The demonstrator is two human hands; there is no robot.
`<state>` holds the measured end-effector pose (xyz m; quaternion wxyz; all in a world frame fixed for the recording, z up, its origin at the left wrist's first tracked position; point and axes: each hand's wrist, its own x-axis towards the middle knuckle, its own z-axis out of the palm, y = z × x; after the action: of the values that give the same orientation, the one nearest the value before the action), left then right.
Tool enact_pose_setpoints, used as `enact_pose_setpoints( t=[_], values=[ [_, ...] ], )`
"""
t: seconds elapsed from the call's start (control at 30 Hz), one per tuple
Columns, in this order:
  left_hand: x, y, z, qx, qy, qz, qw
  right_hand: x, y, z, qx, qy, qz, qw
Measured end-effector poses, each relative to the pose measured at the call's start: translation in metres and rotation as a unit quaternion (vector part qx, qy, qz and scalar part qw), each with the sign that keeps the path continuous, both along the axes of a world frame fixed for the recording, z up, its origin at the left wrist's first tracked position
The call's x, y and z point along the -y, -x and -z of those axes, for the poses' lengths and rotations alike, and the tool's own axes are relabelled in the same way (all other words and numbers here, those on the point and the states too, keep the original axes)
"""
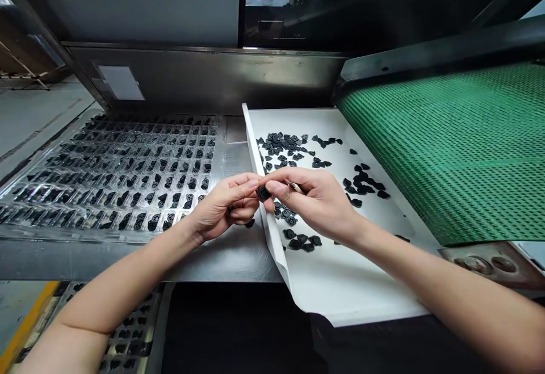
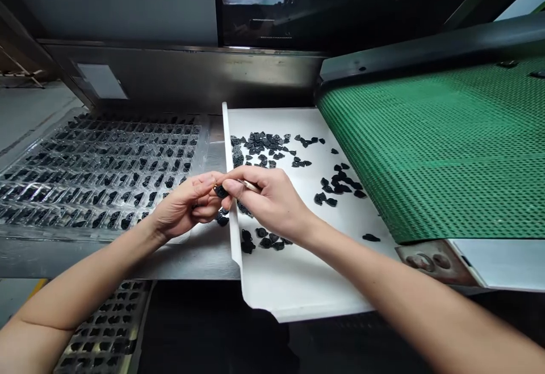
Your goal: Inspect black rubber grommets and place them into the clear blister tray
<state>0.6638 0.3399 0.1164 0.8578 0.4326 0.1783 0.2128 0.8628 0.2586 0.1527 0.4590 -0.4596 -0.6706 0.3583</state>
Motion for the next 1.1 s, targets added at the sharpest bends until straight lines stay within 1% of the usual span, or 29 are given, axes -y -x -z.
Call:
enact_pose_setpoints(
  t=[0.17,0.37,0.53,0.63,0.7,0.8,0.9,1.0,1.1],
  values=[
    [-0.001,-0.001,0.002,0.003,-0.005,-0.015,1.000,0.000,0.001,-0.001,-0.030,0.032,-0.011,0.999],
    [-0.003,0.002,0.002,-0.002,-0.011,-0.041,0.999,0.000,0.001,-0.002,-0.016,0.016,0.025,0.999],
    [-0.002,0.003,0.003,0.005,-0.017,-0.025,1.000,-0.001,0.001,-0.002,-0.012,0.045,0.033,0.998],
    [-0.002,0.002,0.005,0.020,-0.017,-0.029,0.999,0.000,-0.001,-0.003,0.000,0.043,0.036,0.998],
    [-0.001,0.001,0.007,0.024,-0.016,-0.024,0.999,0.001,-0.001,-0.005,0.030,0.036,0.039,0.998],
    [0.001,0.000,0.008,0.026,-0.006,0.011,1.000,0.004,-0.001,-0.011,0.100,0.013,0.040,0.994],
    [-0.003,0.001,0.007,0.037,-0.001,0.033,0.999,0.002,-0.005,-0.011,0.168,-0.057,0.036,0.984],
    [-0.011,0.003,0.008,0.049,0.001,0.057,0.997,-0.003,-0.013,-0.001,0.197,-0.127,0.010,0.972],
    [-0.016,0.003,0.012,0.051,0.003,0.086,0.995,-0.004,-0.022,0.014,0.204,-0.142,0.017,0.968]
  ],
)
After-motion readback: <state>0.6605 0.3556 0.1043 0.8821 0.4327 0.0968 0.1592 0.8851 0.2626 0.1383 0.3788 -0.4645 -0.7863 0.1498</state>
